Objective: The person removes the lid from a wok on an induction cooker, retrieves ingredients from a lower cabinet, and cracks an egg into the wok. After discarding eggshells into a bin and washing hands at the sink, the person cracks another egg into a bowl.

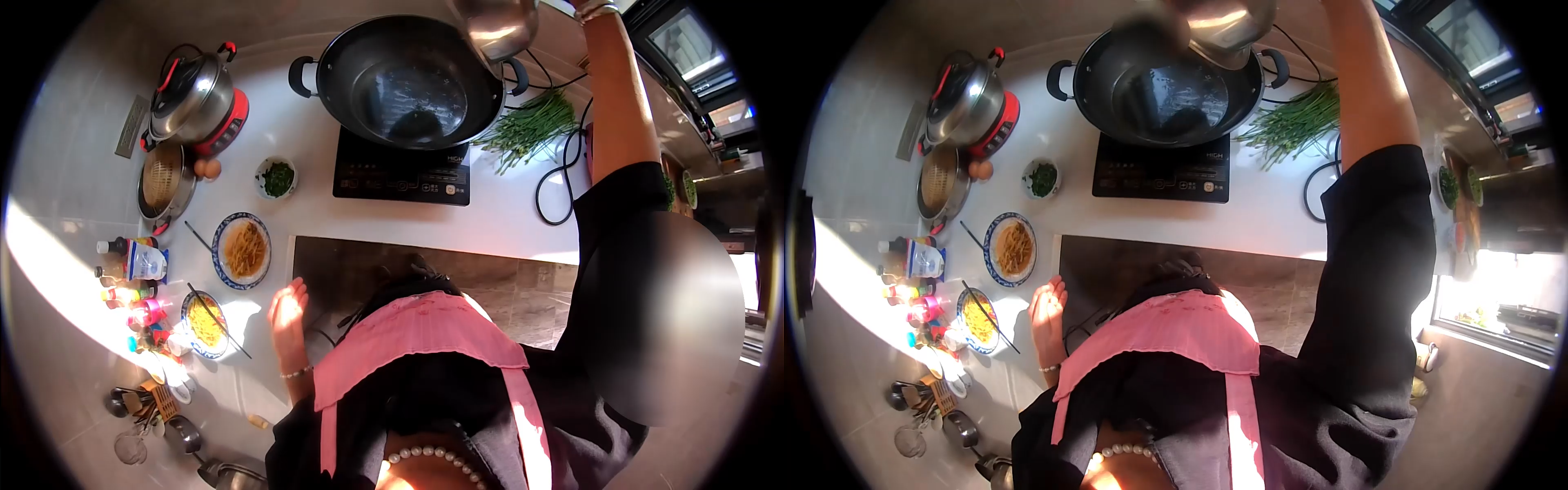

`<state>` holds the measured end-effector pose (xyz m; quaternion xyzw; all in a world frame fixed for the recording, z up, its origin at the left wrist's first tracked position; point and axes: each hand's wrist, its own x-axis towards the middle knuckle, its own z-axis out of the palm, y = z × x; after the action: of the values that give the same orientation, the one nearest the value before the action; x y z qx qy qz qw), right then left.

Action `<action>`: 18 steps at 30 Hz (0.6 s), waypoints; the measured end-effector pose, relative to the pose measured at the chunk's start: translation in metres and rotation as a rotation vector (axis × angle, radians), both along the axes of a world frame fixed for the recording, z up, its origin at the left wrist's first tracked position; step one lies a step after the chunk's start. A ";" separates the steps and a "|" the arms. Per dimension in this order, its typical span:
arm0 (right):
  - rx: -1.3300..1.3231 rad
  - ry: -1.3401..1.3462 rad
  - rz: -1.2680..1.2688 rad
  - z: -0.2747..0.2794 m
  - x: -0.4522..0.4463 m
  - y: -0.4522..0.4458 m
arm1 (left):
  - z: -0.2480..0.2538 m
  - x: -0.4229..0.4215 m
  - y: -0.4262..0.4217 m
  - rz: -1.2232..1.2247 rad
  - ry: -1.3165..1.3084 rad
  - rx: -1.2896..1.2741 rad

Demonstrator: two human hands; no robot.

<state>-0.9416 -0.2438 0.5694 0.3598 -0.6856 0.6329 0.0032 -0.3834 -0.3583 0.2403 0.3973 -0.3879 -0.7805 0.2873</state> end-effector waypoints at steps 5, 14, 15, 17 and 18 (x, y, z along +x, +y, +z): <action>-0.190 -0.183 0.053 -0.009 -0.012 0.012 | -0.011 0.005 -0.009 -0.036 0.059 0.018; -0.402 -0.270 0.066 -0.042 -0.035 0.028 | -0.020 -0.006 -0.031 -0.131 0.093 0.059; -0.424 -0.273 0.048 -0.047 -0.035 0.033 | -0.023 -0.010 -0.033 -0.173 0.112 0.051; -0.496 -0.285 0.008 -0.064 -0.034 0.048 | -0.028 -0.021 -0.036 -0.194 0.123 0.097; -0.535 -0.292 -0.012 -0.073 -0.032 0.055 | -0.024 -0.030 -0.036 -0.190 0.116 0.141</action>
<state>-0.9734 -0.1891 0.4960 0.2476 -0.4900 0.8358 0.0030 -0.4137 -0.3944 0.2168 0.3323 -0.3505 -0.8512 0.2054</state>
